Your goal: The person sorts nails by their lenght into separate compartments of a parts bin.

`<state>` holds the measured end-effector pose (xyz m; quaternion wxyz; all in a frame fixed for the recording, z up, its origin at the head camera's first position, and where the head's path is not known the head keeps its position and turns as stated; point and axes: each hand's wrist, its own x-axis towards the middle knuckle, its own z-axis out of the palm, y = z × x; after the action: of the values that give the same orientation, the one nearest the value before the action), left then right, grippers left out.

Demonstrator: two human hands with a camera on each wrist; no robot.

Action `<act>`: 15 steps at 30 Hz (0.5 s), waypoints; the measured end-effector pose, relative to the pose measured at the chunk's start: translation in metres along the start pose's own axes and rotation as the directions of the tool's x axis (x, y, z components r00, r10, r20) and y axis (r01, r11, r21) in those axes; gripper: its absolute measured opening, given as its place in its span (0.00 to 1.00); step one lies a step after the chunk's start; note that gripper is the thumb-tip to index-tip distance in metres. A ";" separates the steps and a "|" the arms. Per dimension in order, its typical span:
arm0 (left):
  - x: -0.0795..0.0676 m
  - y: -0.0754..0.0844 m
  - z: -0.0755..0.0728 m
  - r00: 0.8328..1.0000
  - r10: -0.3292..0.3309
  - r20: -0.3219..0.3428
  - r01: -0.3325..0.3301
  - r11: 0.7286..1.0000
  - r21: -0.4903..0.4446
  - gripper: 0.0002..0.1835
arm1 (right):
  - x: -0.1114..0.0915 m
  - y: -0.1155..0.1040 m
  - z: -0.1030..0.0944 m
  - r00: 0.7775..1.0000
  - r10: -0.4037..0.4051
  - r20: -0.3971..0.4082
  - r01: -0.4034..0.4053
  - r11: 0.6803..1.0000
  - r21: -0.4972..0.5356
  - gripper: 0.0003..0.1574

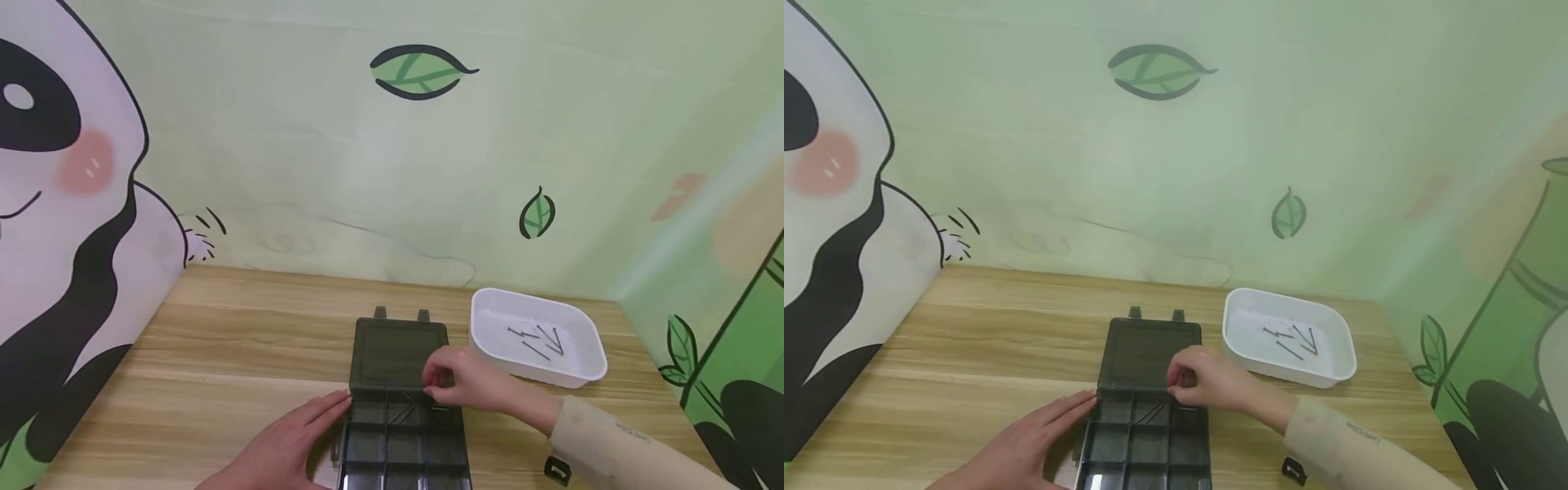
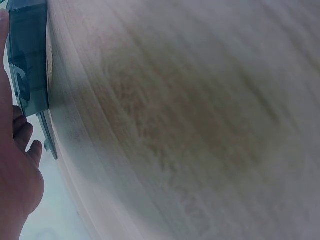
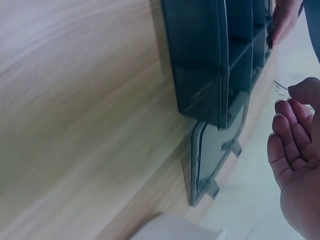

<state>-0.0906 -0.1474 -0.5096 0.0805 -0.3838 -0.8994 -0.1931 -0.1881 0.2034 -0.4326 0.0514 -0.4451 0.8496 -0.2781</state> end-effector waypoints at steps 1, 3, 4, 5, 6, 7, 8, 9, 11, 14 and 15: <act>0.000 0.000 0.000 1.000 -0.001 0.003 0.001 1.000 0.000 0.66 | -0.001 0.000 -0.002 1.000 -0.003 -0.010 0.003 1.000 -0.006 0.05; 0.000 0.000 -0.001 1.000 -0.005 0.010 0.005 1.000 -0.004 0.66 | -0.004 0.002 -0.006 1.000 0.008 -0.022 -0.008 1.000 -0.003 0.05; 0.000 0.000 -0.001 1.000 -0.008 0.012 0.008 1.000 -0.006 0.66 | -0.005 0.002 -0.009 1.000 0.012 -0.028 -0.012 1.000 -0.006 0.05; 0.000 0.000 -0.001 1.000 -0.011 0.014 0.011 1.000 -0.008 0.66 | -0.007 0.003 -0.011 0.999 0.021 -0.031 -0.021 1.000 -0.010 0.05; 0.001 0.000 -0.002 1.000 -0.013 0.017 0.013 1.000 -0.010 0.66 | -0.009 0.004 -0.014 0.999 0.026 -0.037 -0.026 1.000 -0.017 0.06; 0.001 0.000 -0.002 1.000 -0.016 0.019 0.016 1.000 -0.012 0.66 | -0.011 0.005 -0.017 0.999 0.032 -0.042 -0.033 0.999 -0.026 0.06; 0.001 0.000 -0.002 1.000 -0.018 0.021 0.018 1.000 -0.013 0.66 | -0.012 0.006 -0.020 0.998 0.046 -0.043 -0.048 0.998 -0.036 0.07; 0.001 0.001 -0.002 1.000 -0.019 0.023 0.020 1.000 -0.014 0.66 | -0.014 0.007 -0.023 0.997 0.055 -0.046 -0.057 0.997 -0.052 0.07; 0.001 0.001 -0.003 0.999 -0.022 0.027 0.022 1.000 -0.015 0.66 | -0.018 0.009 -0.031 0.996 0.067 -0.053 -0.071 0.994 -0.081 0.09; 0.002 0.000 -0.002 0.999 -0.021 0.031 0.021 1.000 -0.019 0.67 | -0.022 0.014 -0.043 0.995 0.077 -0.070 -0.085 0.989 -0.123 0.10; 0.002 0.000 -0.002 0.999 -0.022 0.032 0.023 1.000 -0.021 0.67 | -0.023 0.015 -0.047 0.994 0.073 -0.077 -0.083 0.987 -0.136 0.10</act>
<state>-0.0914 -0.1472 -0.5068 0.0602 -0.3775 -0.9027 -0.1974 -0.2009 0.2487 -0.4048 0.0004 -0.4037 0.8850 -0.2318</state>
